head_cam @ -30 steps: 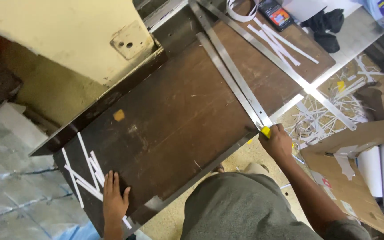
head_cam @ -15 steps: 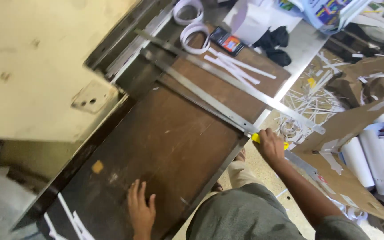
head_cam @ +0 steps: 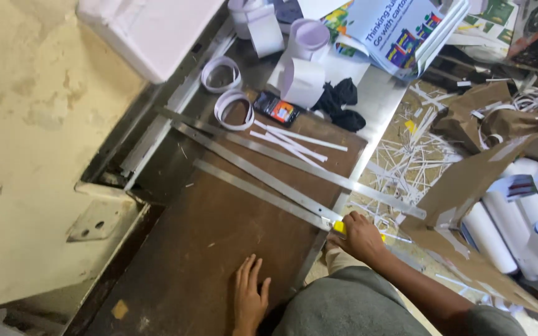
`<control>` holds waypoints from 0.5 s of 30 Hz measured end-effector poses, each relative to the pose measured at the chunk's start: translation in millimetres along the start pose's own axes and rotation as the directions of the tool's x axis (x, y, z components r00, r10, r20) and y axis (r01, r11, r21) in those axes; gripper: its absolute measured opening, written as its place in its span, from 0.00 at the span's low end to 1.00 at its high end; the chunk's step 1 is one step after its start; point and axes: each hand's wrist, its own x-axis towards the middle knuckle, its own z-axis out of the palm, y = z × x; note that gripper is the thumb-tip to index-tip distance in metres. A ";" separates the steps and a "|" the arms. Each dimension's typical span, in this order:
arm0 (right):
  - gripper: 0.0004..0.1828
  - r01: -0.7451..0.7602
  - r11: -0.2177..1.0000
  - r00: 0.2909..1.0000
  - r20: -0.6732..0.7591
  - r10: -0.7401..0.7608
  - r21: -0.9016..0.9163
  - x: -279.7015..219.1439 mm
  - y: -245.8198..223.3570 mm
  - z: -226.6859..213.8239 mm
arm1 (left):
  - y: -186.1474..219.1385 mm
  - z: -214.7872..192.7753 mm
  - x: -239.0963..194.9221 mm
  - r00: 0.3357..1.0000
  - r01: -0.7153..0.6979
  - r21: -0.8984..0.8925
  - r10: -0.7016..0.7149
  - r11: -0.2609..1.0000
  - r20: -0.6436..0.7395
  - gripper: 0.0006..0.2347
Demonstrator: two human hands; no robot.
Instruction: Cutting printed paper sheets using a metal ruler and a utility knife
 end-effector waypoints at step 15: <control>0.14 -0.304 0.860 0.659 -0.562 0.500 0.409 313.7 175.0 -221.0 | -143.0 117.7 -30.4 0.978 -0.046 0.184 0.082 0.982 -0.192 0.19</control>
